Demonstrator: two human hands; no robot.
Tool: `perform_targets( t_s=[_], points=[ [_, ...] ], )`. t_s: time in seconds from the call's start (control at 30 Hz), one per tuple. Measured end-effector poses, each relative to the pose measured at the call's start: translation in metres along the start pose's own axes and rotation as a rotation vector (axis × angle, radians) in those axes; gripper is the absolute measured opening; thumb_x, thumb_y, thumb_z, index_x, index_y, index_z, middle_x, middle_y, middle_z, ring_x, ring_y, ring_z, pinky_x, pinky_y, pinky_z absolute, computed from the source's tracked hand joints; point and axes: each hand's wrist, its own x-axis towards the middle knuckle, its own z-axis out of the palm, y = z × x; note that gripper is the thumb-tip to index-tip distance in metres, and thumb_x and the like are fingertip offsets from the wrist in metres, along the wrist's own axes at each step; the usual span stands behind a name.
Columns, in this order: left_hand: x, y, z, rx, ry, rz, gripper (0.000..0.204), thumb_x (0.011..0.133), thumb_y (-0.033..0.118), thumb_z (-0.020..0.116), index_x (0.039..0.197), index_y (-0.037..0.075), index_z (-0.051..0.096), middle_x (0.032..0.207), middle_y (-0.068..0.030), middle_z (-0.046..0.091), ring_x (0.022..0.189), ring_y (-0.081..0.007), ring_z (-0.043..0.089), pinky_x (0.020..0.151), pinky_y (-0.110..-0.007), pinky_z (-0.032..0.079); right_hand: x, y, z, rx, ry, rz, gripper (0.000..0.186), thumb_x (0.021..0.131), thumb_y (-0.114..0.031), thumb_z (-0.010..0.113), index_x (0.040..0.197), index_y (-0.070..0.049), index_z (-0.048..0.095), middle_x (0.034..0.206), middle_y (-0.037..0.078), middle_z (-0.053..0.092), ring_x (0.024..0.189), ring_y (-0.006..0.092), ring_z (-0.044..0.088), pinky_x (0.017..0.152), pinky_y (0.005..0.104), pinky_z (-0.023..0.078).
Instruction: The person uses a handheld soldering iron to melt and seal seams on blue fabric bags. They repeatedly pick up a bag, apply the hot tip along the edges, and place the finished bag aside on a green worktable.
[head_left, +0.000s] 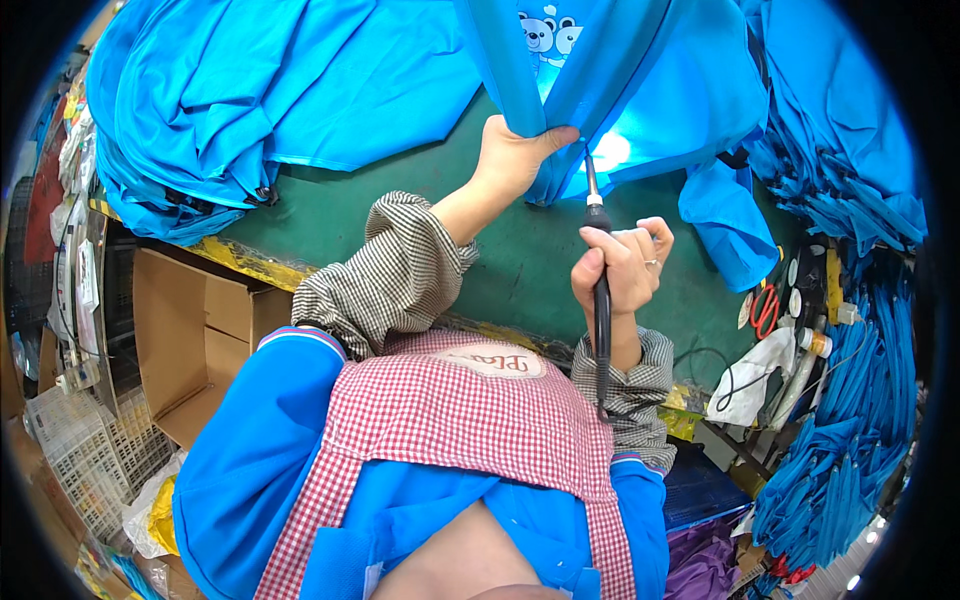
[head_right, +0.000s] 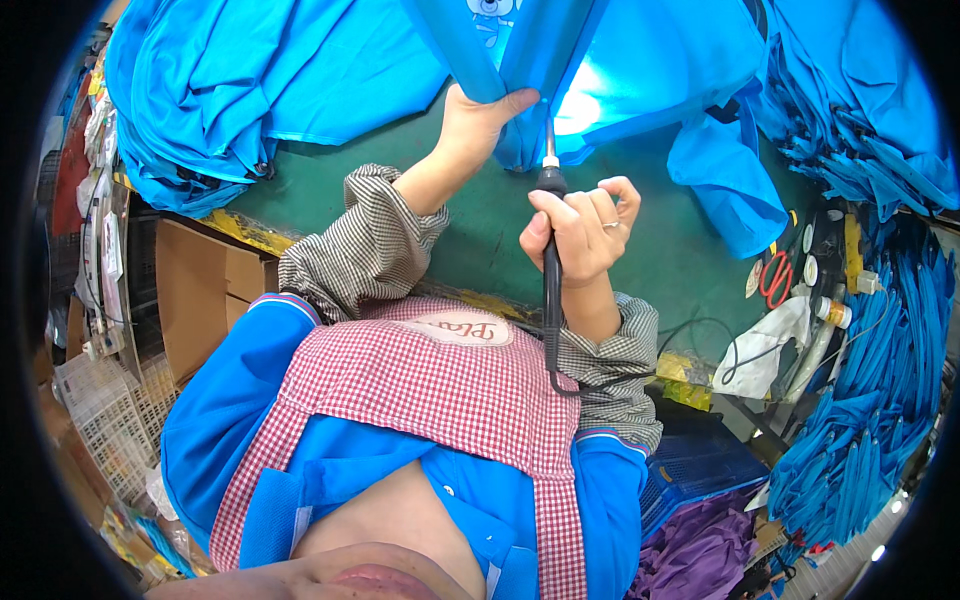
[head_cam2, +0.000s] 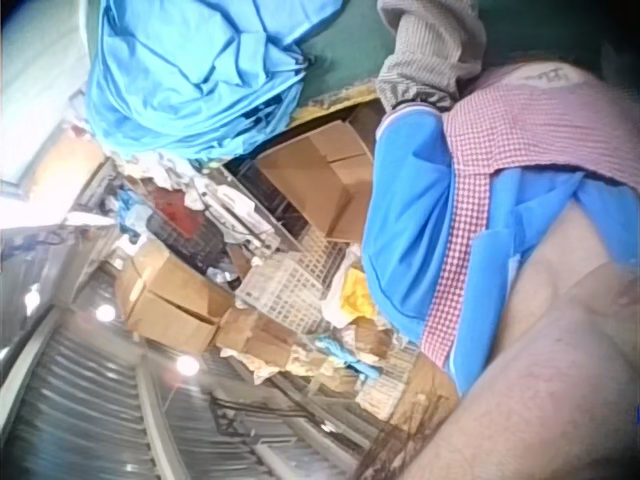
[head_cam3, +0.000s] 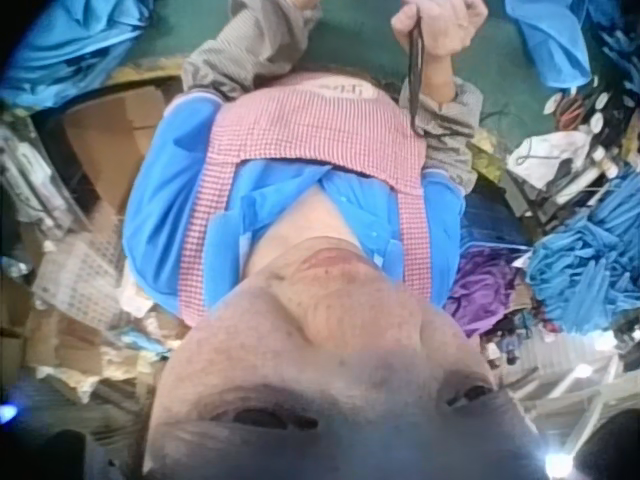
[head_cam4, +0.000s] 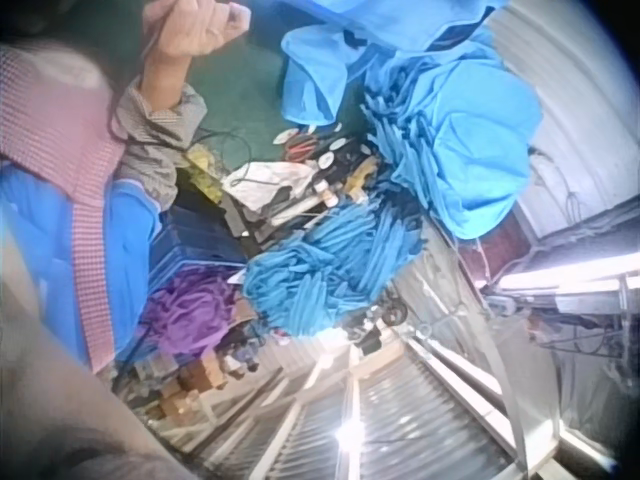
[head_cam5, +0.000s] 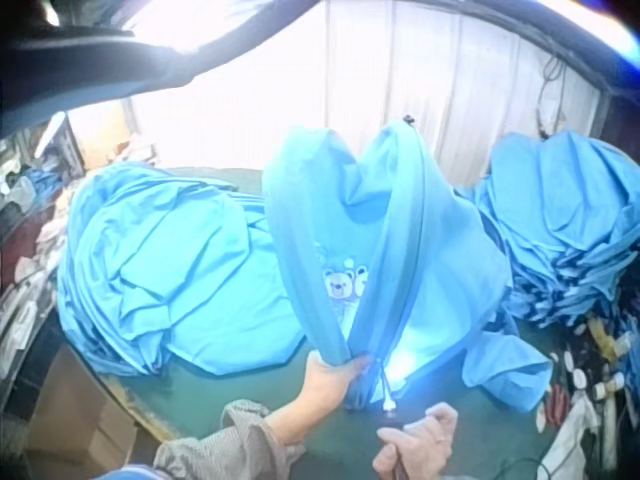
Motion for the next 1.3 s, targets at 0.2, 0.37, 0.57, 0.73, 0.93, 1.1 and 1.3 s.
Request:
perform_targets(
  t_s=[0.2,0.37,0.57,0.73,0.93,1.1,1.3],
  points=[
    [0.001,-0.002,0.000,-0.058,-0.031,-0.017,0.019,0.077,0.007,0.077,0.093,0.001,0.068,0.088,-0.0031,0.068,0.078,-0.0100,0.060,0.071,-0.026,0.049,0.000,0.003,0.007,-0.035,-0.008,-0.036,0.007,0.077,-0.011,0.057,0.078,-0.010,0.064,0.059,0.001,0.048,0.053,0.0161,0.046,0.075,0.0369,0.041],
    [-0.001,-0.003,-0.009,-0.120,-0.007,-0.062,0.025,0.078,0.010,0.077,0.099,0.000,0.066,0.088,-0.0039,0.067,0.079,-0.0102,0.061,0.071,-0.027,0.049,0.025,-0.011,-0.006,0.062,-0.029,0.046,0.008,0.083,-0.013,0.057,0.081,-0.010,0.064,0.060,0.001,0.048,0.056,0.0152,0.048,0.079,0.0382,0.043],
    [0.006,0.058,-0.030,0.114,-0.056,0.171,0.037,0.078,0.003,0.067,0.112,0.000,0.050,0.092,-0.0072,0.065,0.079,-0.0149,0.063,0.072,-0.027,0.053,0.056,0.051,0.040,-0.049,0.140,0.077,0.031,0.084,-0.005,0.068,0.109,-0.003,0.049,0.137,0.032,0.041,0.128,0.0421,0.043,0.106,0.0456,0.033],
    [0.026,0.045,-0.075,0.239,0.129,0.278,0.045,0.072,0.013,0.074,0.109,-0.003,0.054,0.095,-0.0118,0.068,0.069,-0.0170,0.064,0.062,-0.030,0.053,0.052,0.080,0.049,-0.069,0.230,0.086,0.035,0.081,0.002,0.064,0.111,-0.005,0.048,0.142,0.031,0.035,0.132,0.0456,0.035,0.107,0.0474,0.032],
    [0.028,0.074,-0.061,0.850,-0.221,0.199,0.063,0.080,0.021,0.074,0.127,-0.006,0.041,0.084,-0.0127,0.068,0.072,-0.0221,0.067,0.065,-0.036,0.053,0.044,0.037,0.019,-0.098,0.211,0.055,0.038,0.090,-0.025,0.063,0.115,0.000,0.051,0.118,0.020,0.058,0.100,0.0342,0.056,0.086,0.0404,0.045],
    [0.047,0.059,-0.022,0.670,-0.185,0.388,0.025,0.073,0.024,0.074,0.088,0.005,0.067,0.064,-0.0105,0.063,0.055,-0.0221,0.061,0.053,-0.033,0.048,-0.001,-0.006,0.015,0.290,0.119,0.136,0.023,0.093,-0.022,0.053,0.091,0.000,0.063,0.071,0.008,0.058,0.058,0.0197,0.051,0.078,0.0362,0.046],
    [0.050,0.053,-0.016,0.670,-0.217,0.349,0.022,0.073,0.022,0.074,0.084,0.005,0.066,0.064,-0.0093,0.063,0.055,-0.0200,0.061,0.053,-0.032,0.048,-0.006,0.000,0.018,0.164,-0.011,-0.010,0.013,0.084,-0.012,0.054,0.088,-0.007,0.065,0.061,0.003,0.051,0.054,0.0169,0.048,0.081,0.0402,0.044]
  ],
)
